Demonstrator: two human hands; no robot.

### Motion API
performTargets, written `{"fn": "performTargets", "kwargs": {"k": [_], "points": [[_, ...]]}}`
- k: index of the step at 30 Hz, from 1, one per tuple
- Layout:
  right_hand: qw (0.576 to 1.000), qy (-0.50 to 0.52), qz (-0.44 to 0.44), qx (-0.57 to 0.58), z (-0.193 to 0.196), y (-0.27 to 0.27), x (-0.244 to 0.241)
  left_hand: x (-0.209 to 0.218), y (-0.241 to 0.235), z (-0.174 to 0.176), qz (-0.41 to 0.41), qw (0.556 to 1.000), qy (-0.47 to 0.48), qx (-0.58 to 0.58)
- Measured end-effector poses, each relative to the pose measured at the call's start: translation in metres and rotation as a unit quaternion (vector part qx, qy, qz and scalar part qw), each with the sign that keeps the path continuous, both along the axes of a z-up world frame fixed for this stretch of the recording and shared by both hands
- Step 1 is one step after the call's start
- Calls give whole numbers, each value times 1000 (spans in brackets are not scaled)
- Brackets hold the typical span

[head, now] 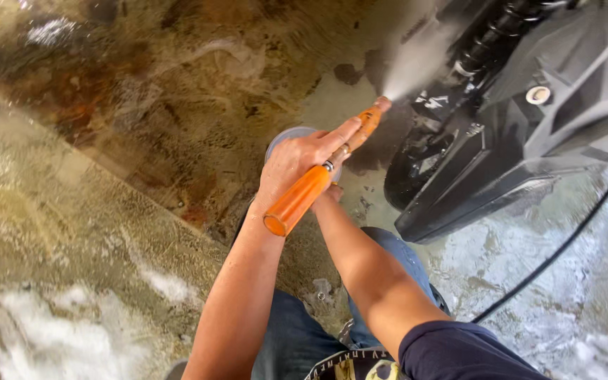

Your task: The person uses a pressure washer and a brush to clean the rear wheel, chain, and engine area of a motorcycle. They scrub soapy areas and rinse them with water, moving around the vehicle to reach different parts.

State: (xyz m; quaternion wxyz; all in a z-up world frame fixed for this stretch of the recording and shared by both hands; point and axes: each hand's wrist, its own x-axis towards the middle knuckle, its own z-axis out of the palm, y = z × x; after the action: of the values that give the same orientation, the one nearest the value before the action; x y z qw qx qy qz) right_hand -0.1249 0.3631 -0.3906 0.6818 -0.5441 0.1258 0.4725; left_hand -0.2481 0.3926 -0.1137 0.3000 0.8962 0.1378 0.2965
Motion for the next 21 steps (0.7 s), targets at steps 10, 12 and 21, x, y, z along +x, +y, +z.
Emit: {"fn": "performTargets", "kwargs": {"k": [10,12,21], "points": [[869,-214,178,-409,-32,-12,43,18,17,1,70,995,56,-49],[860,-214,174,-430,-50,-9,55,14,21,4,68,995,53,-42],[779,-343,216,-479,-84,2,118,15,42,2,48,997,3,-64]]}}
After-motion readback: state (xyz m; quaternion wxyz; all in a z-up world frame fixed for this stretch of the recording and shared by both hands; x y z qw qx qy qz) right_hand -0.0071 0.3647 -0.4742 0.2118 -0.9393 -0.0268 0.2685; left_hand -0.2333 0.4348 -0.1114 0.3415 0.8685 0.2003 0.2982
